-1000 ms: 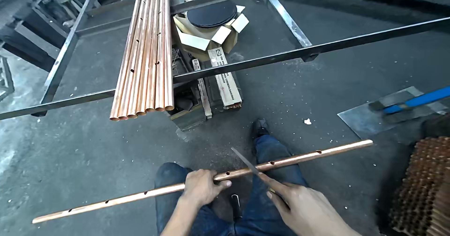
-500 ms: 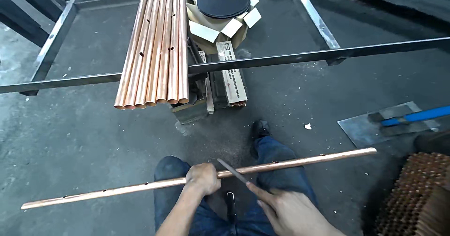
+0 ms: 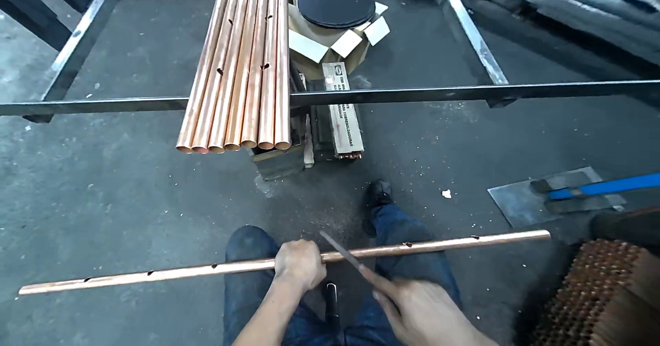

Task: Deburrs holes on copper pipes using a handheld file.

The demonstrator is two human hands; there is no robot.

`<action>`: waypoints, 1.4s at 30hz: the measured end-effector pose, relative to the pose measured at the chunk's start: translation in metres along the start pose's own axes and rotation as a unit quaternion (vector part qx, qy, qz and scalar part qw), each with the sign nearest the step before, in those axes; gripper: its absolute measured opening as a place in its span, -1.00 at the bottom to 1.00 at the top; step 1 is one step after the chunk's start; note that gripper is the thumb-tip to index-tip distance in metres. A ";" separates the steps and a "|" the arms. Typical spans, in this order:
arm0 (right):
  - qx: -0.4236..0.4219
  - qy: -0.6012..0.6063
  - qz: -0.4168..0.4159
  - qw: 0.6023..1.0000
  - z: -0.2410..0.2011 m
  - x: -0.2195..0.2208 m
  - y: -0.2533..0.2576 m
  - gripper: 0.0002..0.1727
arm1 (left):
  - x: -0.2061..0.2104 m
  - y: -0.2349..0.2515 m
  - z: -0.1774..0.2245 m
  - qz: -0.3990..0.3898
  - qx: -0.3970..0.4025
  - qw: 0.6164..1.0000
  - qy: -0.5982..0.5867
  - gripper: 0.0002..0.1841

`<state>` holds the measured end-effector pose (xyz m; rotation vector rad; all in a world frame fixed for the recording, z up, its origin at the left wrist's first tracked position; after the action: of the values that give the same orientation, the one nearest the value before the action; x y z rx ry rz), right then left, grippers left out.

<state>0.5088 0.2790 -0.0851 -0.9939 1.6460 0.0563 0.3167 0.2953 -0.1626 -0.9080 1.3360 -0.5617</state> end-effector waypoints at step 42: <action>0.100 0.062 0.030 0.993 0.059 0.016 -0.052 -0.35 | 0.006 -0.013 0.032 -0.019 0.015 1.000 0.018 -0.50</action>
<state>0.5880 0.2672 -0.0947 -0.8075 1.7578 -0.1309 0.3511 0.2909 -0.1563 -0.9045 1.3425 -0.6280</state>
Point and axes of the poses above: each hand's wrist, its own y-axis towards the middle knuckle, its own x-axis out of the palm, z = x × y, the point moved 8 cm from there along y, towards the middle knuckle, and after that the axes turned 6 degrees about -x, right-handed, at the moved point
